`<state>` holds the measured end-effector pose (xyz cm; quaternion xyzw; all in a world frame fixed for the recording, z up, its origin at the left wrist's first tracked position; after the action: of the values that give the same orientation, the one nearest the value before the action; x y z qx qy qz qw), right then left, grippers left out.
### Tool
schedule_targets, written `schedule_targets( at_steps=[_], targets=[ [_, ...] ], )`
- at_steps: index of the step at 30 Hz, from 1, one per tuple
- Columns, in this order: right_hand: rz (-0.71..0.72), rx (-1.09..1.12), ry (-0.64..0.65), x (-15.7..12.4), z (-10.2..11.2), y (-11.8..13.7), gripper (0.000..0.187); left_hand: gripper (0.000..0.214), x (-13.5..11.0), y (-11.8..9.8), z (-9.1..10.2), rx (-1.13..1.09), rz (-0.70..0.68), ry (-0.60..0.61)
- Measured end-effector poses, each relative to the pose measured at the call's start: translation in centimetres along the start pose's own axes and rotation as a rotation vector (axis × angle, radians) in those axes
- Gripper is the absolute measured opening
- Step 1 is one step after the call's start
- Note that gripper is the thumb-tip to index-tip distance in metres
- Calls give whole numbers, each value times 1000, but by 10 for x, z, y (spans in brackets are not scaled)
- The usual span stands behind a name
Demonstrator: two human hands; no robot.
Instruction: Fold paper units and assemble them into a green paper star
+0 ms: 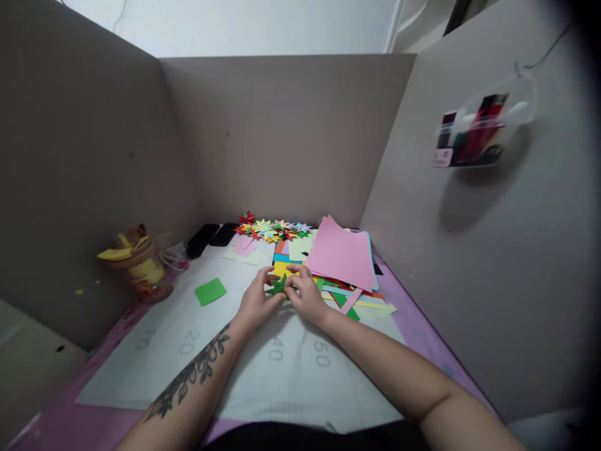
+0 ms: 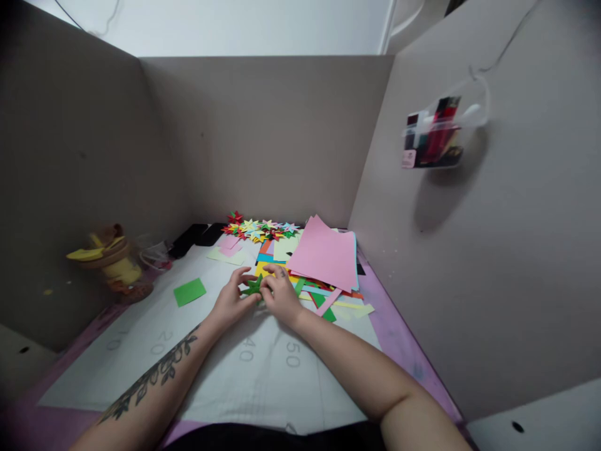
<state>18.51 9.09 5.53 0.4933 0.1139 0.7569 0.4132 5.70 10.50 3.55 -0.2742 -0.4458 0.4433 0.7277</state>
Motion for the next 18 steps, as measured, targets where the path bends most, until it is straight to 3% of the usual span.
schedule_targets(
  at_steps=[6, 11, 18],
  targets=[
    [-309, 352, -6, 2, -9, -31, 2, 49, 0, 5, -2, -57, 150, 18],
    [-495, 626, -26, 0, -16, -45, 26, 48, -1, 7, -5, -108, 154, 47],
    [-648, 685, 5, -5, -22, -56, 34, 47, -2, 26, -12, -350, 276, 18]
  ],
)
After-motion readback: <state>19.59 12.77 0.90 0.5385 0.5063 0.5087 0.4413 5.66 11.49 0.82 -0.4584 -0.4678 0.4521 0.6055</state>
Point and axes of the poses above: each hand's wrist, its own x-axis towards the middle knuckle, its own z-axis out of the back of the hand, y = z × x, the point moved 8 cm from there along x, towards the middle knuckle, and after that the axes turned 4 degrees about -z, right-handed, at the moved point
